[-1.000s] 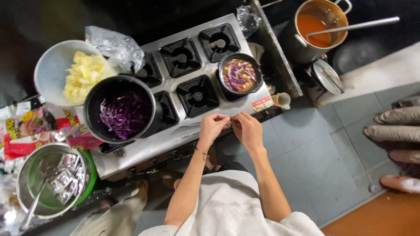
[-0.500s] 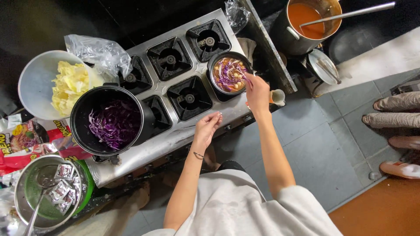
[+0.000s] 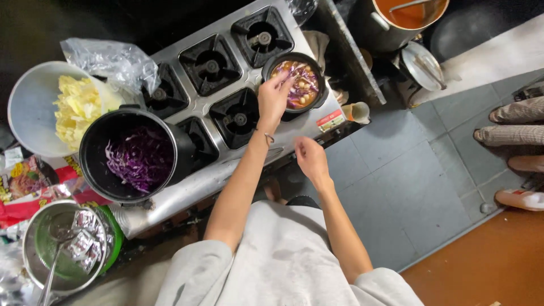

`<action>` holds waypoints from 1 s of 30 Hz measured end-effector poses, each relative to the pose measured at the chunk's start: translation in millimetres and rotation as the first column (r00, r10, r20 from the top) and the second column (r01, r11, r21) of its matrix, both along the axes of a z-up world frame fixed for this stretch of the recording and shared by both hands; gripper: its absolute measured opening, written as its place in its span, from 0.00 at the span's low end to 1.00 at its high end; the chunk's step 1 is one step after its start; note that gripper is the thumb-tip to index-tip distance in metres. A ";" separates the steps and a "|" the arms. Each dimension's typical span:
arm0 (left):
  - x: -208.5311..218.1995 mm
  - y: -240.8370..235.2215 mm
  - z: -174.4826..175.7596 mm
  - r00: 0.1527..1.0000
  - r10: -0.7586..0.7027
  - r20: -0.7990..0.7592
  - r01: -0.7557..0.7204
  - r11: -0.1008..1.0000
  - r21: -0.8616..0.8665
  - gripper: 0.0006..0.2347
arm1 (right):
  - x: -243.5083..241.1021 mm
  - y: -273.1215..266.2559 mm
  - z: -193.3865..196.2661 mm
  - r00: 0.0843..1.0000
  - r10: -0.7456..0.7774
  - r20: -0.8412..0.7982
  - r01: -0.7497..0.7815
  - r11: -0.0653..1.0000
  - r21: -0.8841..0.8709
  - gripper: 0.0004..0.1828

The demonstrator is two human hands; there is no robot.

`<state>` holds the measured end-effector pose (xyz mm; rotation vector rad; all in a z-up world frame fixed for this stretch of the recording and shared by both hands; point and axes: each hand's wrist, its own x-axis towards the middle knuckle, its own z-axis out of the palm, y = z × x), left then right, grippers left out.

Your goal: The person takes a bowl of shredded purple cabbage from a refrigerator and carries it to a gas stove. They add the cabbage into a small pot of simmering broth, stir it with tongs, then place a block of instant noodles into the pot and continue stirring as it cooks.

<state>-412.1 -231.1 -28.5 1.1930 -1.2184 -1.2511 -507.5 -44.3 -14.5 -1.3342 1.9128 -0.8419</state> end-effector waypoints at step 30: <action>179.0 169.5 99.7 0.941 -0.163 -0.296 0.254 0.919 0.301 0.18 | 30.7 208.0 41.0 0.866 -0.488 -0.108 0.494 0.868 0.041 0.23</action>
